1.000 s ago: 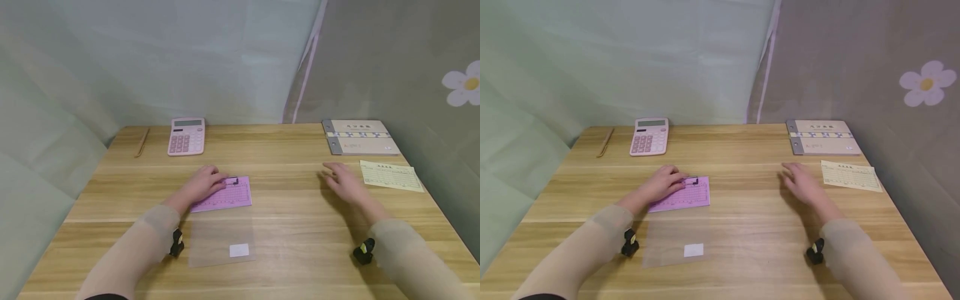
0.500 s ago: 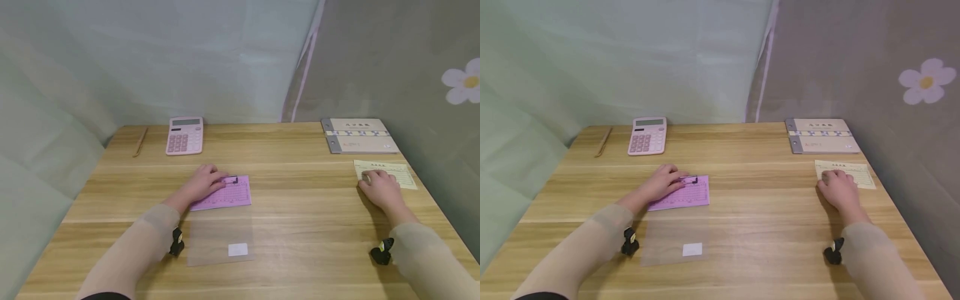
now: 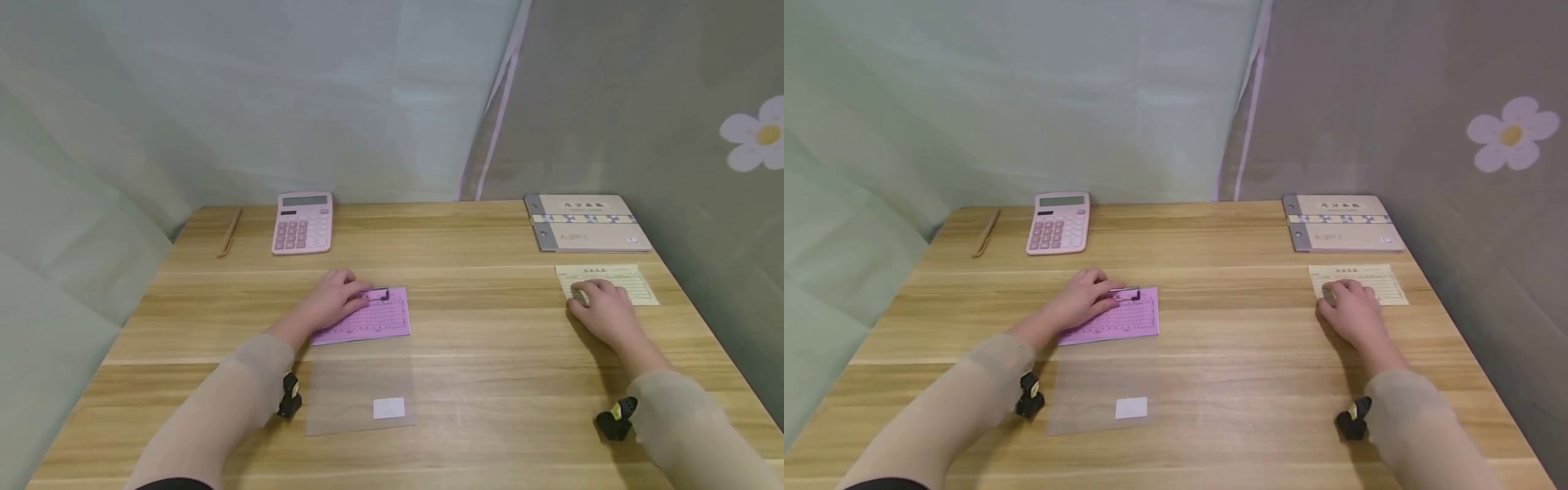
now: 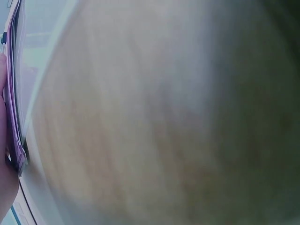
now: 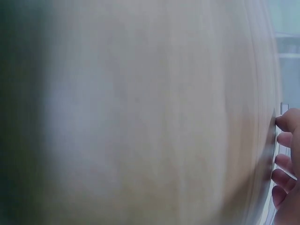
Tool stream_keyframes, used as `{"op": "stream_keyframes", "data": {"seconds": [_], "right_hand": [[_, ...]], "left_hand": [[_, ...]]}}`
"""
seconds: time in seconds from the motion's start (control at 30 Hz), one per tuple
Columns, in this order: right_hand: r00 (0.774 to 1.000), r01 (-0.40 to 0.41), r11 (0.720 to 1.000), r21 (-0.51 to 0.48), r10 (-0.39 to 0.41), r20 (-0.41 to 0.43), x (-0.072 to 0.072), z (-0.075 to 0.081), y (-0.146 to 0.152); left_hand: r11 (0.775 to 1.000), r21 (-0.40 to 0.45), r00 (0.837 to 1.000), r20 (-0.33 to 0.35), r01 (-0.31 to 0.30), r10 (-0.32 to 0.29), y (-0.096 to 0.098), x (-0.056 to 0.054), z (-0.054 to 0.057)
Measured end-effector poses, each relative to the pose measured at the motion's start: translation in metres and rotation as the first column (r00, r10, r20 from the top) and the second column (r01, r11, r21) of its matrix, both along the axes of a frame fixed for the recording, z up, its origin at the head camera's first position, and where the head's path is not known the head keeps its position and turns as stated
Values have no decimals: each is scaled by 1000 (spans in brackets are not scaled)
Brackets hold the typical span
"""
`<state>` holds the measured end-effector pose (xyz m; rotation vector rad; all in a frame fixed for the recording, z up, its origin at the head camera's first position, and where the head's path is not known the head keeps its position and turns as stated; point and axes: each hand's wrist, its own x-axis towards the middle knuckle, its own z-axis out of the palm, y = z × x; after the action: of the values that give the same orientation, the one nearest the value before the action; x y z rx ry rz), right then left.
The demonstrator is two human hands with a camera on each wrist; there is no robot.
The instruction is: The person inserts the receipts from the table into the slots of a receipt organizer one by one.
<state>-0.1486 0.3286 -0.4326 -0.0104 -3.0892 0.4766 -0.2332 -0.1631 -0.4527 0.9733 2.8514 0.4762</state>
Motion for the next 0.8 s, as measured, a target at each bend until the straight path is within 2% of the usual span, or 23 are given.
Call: {"op": "stream_keyframes", "data": {"seconds": [0.27, 0.8], "right_hand": [[994, -95, 995, -15, 94, -59, 1, -2, -11], [972, -223, 974, -36, 220, -79, 6, -3, -42]], "left_hand": [[1000, -21, 1000, 7, -4, 5, 0, 0, 1], [998, -53, 999, 25, 25, -24, 3, -1, 7]]}}
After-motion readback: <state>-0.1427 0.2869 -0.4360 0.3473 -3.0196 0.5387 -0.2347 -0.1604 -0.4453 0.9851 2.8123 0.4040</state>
